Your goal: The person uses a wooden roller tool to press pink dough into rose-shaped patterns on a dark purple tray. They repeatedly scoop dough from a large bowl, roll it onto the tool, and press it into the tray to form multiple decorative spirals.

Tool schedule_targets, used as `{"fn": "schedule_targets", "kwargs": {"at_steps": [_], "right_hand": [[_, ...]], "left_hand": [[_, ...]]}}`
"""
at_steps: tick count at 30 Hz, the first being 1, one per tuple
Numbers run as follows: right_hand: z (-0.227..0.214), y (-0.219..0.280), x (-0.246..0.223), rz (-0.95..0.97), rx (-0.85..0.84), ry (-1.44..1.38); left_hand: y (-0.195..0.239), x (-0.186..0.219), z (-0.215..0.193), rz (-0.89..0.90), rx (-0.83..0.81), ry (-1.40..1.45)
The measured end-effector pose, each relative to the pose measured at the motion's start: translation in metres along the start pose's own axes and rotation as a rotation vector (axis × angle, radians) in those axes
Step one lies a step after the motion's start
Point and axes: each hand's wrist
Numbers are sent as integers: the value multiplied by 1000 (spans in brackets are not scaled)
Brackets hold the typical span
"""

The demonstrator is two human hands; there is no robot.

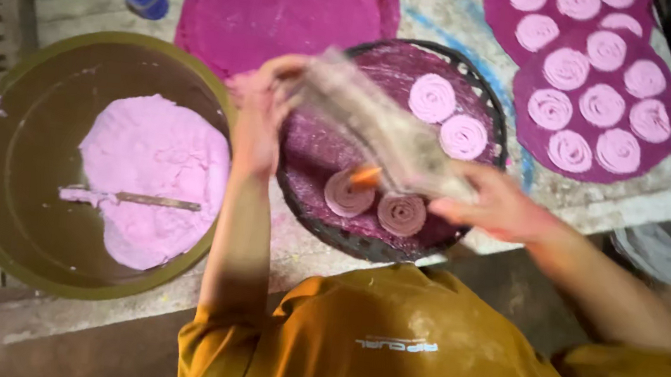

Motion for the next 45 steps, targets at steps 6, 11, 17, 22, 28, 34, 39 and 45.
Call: {"fn": "schedule_targets", "kwargs": {"at_steps": [6,11,17,22,28,34,39,45], "right_hand": [[-49,133,46,28,422,-276],[-43,164,62,-31,584,-336],[-56,134,79,48,482,-324],[-64,86,65,7,170,-160],[-14,38,-15,-471,-206,373],[23,25,-144,-1036,-161,789],[50,-37,-203,-1404,-262,787],[138,-52,-209,-749,-889,376]], "left_hand": [[-48,-126,-88,-370,161,-553],[6,-158,-121,-255,362,-91],[125,-155,-52,-134,638,-43],[174,-90,43,-144,607,-1046],[182,16,129,294,-11,-1368],[173,73,143,-64,-877,-1086],[172,137,96,-232,-1007,-1002],[233,221,-3,-369,-804,-1117]]}}
Point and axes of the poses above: each hand's wrist, its own y-axis away from the middle knuckle, its own z-axis out of the palm, x = y × z, and after that the axes turned 12 degrees about y, right-handed
